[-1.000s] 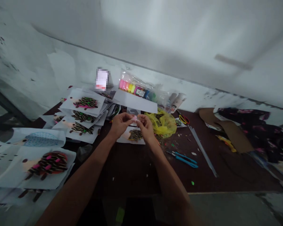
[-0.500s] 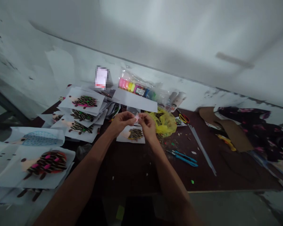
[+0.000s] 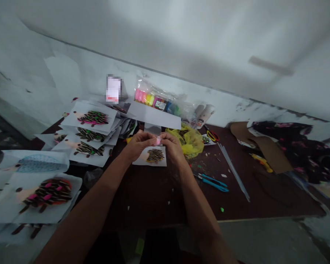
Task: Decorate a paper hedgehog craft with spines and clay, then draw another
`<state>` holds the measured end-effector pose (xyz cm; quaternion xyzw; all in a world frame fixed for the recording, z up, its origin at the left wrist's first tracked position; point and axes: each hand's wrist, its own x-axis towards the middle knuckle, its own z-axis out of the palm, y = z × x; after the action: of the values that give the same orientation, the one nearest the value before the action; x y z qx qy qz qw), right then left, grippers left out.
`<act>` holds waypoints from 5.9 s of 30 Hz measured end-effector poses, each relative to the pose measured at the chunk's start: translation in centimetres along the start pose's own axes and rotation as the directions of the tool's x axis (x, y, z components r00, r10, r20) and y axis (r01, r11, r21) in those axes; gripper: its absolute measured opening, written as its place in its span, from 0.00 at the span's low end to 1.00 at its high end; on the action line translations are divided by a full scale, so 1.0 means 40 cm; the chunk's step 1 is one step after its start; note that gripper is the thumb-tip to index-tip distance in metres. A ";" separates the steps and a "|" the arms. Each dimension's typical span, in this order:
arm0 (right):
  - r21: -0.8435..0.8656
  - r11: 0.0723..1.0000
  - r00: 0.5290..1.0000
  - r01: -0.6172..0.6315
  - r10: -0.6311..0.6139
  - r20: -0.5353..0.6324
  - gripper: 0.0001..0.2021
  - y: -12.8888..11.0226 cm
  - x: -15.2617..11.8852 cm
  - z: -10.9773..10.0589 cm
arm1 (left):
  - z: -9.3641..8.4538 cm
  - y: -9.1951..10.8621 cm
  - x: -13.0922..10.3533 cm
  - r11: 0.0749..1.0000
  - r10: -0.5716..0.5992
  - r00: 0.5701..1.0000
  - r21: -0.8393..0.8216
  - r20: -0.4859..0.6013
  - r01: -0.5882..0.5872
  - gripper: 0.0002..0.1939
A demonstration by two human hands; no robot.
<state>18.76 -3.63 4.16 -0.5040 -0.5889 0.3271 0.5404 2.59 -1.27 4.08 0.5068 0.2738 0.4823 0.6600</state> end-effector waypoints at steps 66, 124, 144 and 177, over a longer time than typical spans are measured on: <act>-0.298 0.952 0.998 0.070 -0.064 0.029 0.11 -0.023 -0.026 0.018 | -0.014 -0.015 0.012 0.998 0.048 0.992 -0.041 -0.119 -0.053 0.17; -0.103 0.995 1.000 -0.009 0.008 -0.010 0.15 0.014 -0.043 -0.004 | -0.049 -0.002 0.021 0.981 -0.112 0.971 -0.180 -0.211 0.074 0.17; -0.220 0.976 0.999 -0.001 -0.010 -0.047 0.17 0.048 -0.046 -0.008 | -0.064 0.000 0.026 0.983 -0.112 0.967 -0.170 -0.230 0.074 0.17; -0.647 0.753 0.989 0.118 -0.033 0.141 0.07 0.050 -0.060 0.002 | -0.058 0.016 0.020 0.982 -0.121 0.965 -0.167 -0.234 0.083 0.12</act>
<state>18.95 -5.35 1.55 -0.6159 -0.7174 0.1090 0.3067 0.72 0.42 4.00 0.3759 0.3400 0.5259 0.6831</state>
